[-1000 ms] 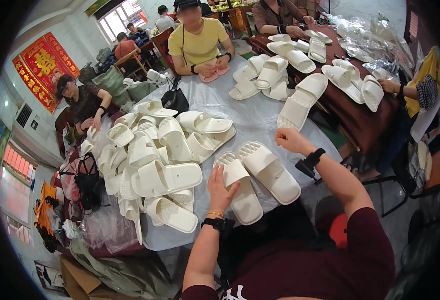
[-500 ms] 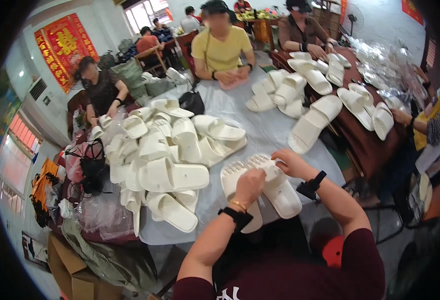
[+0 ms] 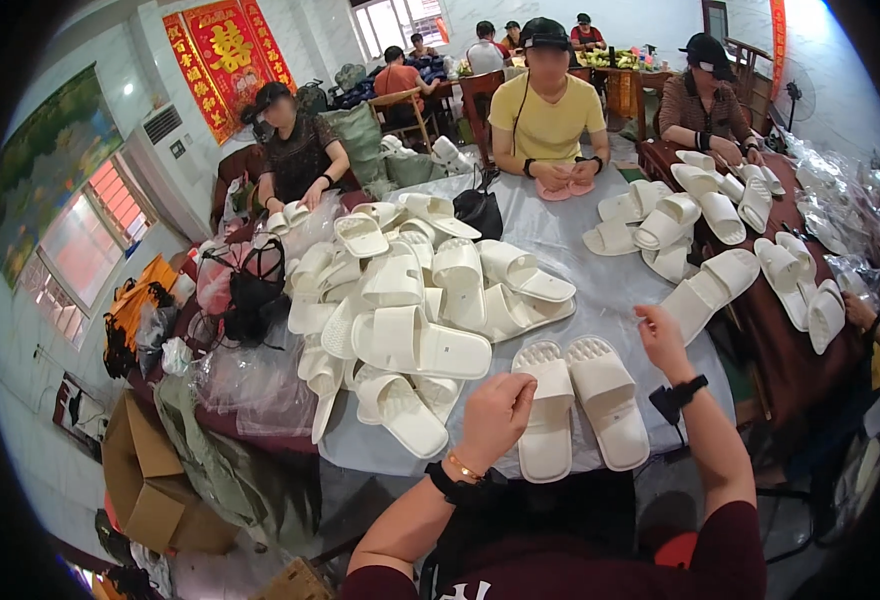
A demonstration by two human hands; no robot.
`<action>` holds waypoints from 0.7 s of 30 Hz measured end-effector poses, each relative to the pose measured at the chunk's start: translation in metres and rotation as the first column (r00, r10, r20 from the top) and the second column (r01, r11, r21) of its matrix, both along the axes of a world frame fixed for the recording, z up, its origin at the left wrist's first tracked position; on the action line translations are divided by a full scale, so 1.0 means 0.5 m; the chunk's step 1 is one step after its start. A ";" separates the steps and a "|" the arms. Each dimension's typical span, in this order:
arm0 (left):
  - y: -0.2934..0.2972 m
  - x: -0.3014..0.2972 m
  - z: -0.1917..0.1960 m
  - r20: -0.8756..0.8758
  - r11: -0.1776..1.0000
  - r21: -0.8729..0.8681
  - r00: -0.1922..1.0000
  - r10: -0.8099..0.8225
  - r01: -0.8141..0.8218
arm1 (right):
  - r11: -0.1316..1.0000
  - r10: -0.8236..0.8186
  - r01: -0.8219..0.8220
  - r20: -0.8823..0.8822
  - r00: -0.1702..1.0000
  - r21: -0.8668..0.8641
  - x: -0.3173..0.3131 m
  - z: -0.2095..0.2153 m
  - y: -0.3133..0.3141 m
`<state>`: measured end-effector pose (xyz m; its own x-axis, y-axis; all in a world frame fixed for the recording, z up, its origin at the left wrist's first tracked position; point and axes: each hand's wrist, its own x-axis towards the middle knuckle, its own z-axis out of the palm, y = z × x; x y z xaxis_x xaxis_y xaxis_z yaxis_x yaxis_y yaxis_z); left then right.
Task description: Assembling and inspecting white rubber sandals in a manufacturing setting.
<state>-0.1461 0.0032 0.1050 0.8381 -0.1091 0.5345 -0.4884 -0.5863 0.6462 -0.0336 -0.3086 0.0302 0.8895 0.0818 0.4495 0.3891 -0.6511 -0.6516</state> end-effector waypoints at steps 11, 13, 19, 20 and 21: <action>-0.078 -0.014 -0.074 0.089 0.966 0.171 0.973 -0.211 0.194 | 0.981 0.186 -0.186 0.000 0.982 0.060 -0.270 0.053 0.195; -0.076 -0.022 -0.087 0.086 0.937 0.261 0.961 -0.264 0.234 | 0.978 0.209 -0.209 -0.008 0.978 -0.004 -0.276 0.030 0.193; -0.027 -0.030 -0.091 0.053 0.905 0.354 0.961 -0.270 0.235 | 0.979 0.190 -0.189 0.007 0.982 -0.078 -0.298 -0.004 0.125; -0.016 -0.031 -0.085 0.086 0.906 0.363 0.960 -0.267 0.219 | 0.982 0.162 -0.161 0.001 0.987 -0.100 -0.305 -0.011 0.108; -0.011 -0.033 -0.078 0.121 0.906 0.371 0.957 -0.264 0.203 | 0.983 0.134 -0.134 -0.003 0.991 -0.123 -0.310 -0.016 0.095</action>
<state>-0.1625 -0.0020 0.0659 0.6690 -0.4965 0.5531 -0.7204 -0.6162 0.3182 -0.1887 -0.2610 0.0221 0.8645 0.2548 0.4334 0.4814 -0.6678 -0.5677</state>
